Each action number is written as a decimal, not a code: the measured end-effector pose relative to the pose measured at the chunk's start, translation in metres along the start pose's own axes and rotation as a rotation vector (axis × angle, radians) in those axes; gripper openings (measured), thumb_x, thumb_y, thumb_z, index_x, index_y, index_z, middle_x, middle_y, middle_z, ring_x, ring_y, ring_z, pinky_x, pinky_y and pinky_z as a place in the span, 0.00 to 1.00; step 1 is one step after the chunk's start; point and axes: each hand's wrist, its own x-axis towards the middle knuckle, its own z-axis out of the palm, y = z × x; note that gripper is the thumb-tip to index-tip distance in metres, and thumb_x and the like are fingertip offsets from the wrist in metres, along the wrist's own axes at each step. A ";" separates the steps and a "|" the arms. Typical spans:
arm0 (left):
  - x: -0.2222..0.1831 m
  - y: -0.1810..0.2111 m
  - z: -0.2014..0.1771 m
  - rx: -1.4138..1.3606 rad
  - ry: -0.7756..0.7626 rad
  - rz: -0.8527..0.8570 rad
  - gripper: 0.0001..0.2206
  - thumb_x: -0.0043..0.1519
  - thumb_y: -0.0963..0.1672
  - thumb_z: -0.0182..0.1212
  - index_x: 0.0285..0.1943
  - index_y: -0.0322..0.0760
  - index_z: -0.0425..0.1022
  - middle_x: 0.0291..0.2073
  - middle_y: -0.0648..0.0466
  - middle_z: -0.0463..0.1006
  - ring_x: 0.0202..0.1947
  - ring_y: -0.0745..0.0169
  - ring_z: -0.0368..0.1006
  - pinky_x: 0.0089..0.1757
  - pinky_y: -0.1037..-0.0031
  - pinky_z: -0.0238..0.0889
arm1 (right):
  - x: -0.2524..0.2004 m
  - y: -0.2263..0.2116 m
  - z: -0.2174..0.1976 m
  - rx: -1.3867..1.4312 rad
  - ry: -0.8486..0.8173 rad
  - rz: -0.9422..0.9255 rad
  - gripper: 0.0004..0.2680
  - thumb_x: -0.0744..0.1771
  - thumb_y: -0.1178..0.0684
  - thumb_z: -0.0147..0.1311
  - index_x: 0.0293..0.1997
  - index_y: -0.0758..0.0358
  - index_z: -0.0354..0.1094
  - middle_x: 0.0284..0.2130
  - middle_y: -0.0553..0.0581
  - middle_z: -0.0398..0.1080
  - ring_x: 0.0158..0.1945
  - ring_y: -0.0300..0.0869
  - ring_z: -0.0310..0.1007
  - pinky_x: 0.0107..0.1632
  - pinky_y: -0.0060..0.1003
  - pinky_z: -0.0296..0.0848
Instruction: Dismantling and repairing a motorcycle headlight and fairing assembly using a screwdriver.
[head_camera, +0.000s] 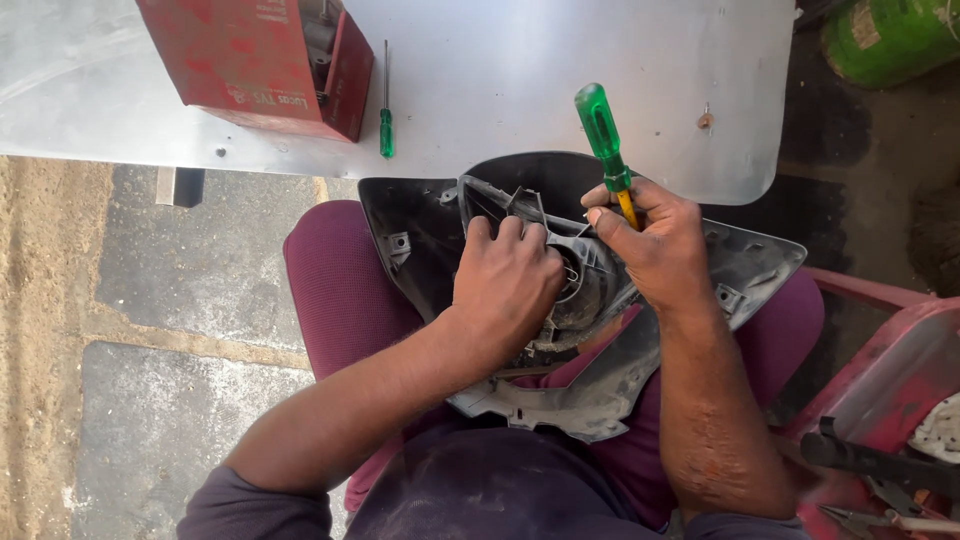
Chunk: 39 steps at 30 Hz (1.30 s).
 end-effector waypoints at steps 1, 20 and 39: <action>0.001 0.004 0.000 0.063 -0.027 -0.014 0.02 0.52 0.42 0.63 0.30 0.39 0.79 0.32 0.53 0.75 0.40 0.56 0.71 0.40 0.61 0.60 | -0.001 0.000 -0.002 0.004 0.001 0.007 0.05 0.67 0.62 0.60 0.45 0.68 0.75 0.31 0.45 0.69 0.31 0.26 0.62 0.34 0.23 0.61; -0.004 -0.038 0.026 -0.751 -0.211 -0.037 0.08 0.52 0.46 0.69 0.33 0.38 0.80 0.30 0.52 0.80 0.34 0.52 0.80 0.38 0.62 0.72 | 0.002 -0.001 -0.004 0.213 -0.042 0.110 0.05 0.66 0.62 0.58 0.45 0.68 0.75 0.25 0.44 0.65 0.22 0.25 0.55 0.25 0.21 0.53; -0.055 -0.024 0.069 -0.471 -0.219 0.151 0.08 0.54 0.42 0.64 0.41 0.38 0.76 0.45 0.51 0.77 0.44 0.46 0.76 0.40 0.58 0.71 | 0.000 0.010 0.013 0.169 -0.126 0.234 0.05 0.66 0.62 0.57 0.44 0.68 0.74 0.22 0.44 0.63 0.19 0.25 0.55 0.22 0.22 0.54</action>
